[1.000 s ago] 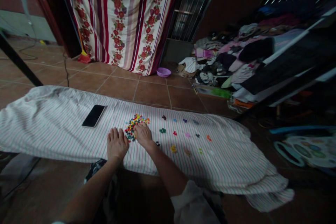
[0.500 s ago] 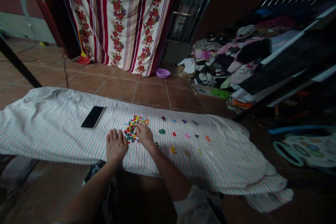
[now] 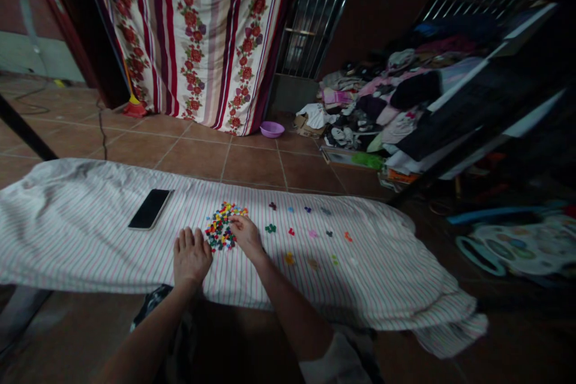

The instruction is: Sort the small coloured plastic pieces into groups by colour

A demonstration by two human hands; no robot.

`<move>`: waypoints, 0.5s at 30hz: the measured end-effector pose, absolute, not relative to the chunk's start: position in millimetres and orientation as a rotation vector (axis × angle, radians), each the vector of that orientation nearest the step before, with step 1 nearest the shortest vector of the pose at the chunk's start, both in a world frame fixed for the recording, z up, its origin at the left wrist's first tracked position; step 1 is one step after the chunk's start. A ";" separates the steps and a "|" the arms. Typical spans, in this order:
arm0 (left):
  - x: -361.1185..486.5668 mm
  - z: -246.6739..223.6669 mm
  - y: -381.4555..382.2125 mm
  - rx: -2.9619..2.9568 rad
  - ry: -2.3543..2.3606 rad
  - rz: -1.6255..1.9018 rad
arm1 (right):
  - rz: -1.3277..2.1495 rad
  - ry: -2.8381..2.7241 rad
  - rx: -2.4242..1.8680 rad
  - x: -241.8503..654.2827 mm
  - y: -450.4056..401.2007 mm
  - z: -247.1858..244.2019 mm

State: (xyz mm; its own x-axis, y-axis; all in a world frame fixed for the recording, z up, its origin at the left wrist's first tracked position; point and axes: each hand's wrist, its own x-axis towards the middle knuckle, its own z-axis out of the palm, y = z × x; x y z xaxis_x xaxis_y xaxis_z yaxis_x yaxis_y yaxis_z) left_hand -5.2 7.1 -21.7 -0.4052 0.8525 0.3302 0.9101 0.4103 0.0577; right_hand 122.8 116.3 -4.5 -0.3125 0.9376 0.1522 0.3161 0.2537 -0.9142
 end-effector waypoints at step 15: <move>-3.7 -15.2 5.1 -1.542 -2.412 -0.233 | 1.155 -1.591 -1.214 150.2 112.9 -6.0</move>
State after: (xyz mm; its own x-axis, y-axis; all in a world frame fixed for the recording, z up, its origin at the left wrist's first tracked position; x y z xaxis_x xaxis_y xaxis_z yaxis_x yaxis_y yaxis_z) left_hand -3.7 5.1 -15.2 -0.3982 0.8637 0.3090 0.9069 0.4214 -0.0090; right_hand 150.2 112.9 -6.0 -0.2120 0.9749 0.0686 0.2365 0.1193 -0.9643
